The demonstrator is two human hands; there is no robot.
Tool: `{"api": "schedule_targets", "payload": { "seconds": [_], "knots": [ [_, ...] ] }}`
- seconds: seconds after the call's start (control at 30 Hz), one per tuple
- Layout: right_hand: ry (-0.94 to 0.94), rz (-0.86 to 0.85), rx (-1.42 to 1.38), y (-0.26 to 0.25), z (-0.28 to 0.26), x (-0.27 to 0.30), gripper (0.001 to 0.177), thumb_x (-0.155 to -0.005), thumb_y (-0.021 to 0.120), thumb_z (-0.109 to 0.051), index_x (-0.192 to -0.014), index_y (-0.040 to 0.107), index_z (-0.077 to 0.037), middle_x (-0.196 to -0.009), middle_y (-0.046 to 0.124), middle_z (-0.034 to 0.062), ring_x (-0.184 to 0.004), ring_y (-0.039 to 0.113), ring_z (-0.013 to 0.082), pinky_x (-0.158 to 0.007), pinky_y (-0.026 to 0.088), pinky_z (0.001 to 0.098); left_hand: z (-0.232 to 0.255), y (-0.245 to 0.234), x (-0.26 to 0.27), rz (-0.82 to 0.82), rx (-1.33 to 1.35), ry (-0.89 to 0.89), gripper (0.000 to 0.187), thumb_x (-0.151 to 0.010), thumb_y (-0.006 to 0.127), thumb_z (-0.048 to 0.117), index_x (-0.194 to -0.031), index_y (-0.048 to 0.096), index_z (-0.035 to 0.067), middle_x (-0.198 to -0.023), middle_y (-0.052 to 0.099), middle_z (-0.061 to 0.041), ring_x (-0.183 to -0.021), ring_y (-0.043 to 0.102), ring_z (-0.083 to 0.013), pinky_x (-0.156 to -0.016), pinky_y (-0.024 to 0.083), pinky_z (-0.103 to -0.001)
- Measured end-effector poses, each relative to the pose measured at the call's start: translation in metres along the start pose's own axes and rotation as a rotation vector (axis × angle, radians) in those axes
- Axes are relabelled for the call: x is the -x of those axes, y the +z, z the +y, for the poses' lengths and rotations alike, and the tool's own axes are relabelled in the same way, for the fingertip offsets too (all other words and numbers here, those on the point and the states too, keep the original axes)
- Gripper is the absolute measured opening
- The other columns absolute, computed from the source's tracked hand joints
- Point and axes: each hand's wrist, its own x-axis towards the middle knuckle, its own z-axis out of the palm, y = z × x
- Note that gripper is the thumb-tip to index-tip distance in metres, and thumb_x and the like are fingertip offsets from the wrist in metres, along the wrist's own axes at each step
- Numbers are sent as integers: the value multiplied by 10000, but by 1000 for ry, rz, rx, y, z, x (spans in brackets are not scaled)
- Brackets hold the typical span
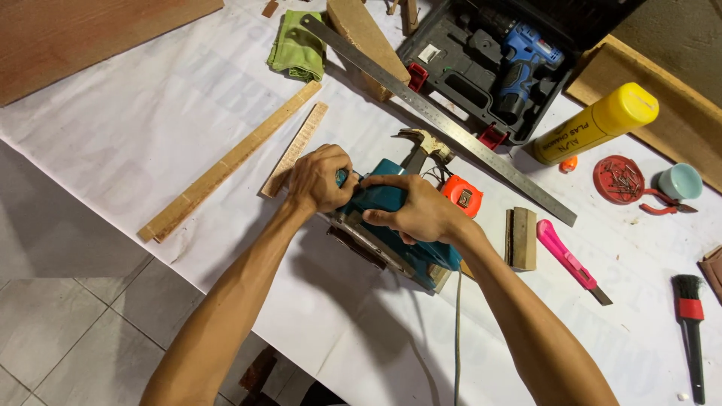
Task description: Sand a small piece of wood with an electric belt sander.
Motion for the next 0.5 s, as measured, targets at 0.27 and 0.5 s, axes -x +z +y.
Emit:
{"api": "schedule_targets", "payload": {
  "seconds": [0.27, 0.5],
  "knots": [
    [-79, -1, 35, 5, -10, -12, 610, -798, 804, -314, -1362, 651, -139, -613, 673, 48, -418, 569, 124, -402, 488, 303, -17, -10, 4, -4, -11, -42, 116, -770, 729, 179, -744, 682, 76, -839, 674, -64, -732, 637, -229, -625, 512, -383],
    [-91, 3, 51, -5, 23, 19, 639, -779, 816, -343, -1368, 644, -168, -669, 697, 38, -457, 582, 126, -435, 499, 313, 34, 4, 9, 0, -77, -55, 125, -732, 758, 170, -697, 688, 72, -809, 656, -53, -789, 638, -246, -662, 478, -458]
  ]
}}
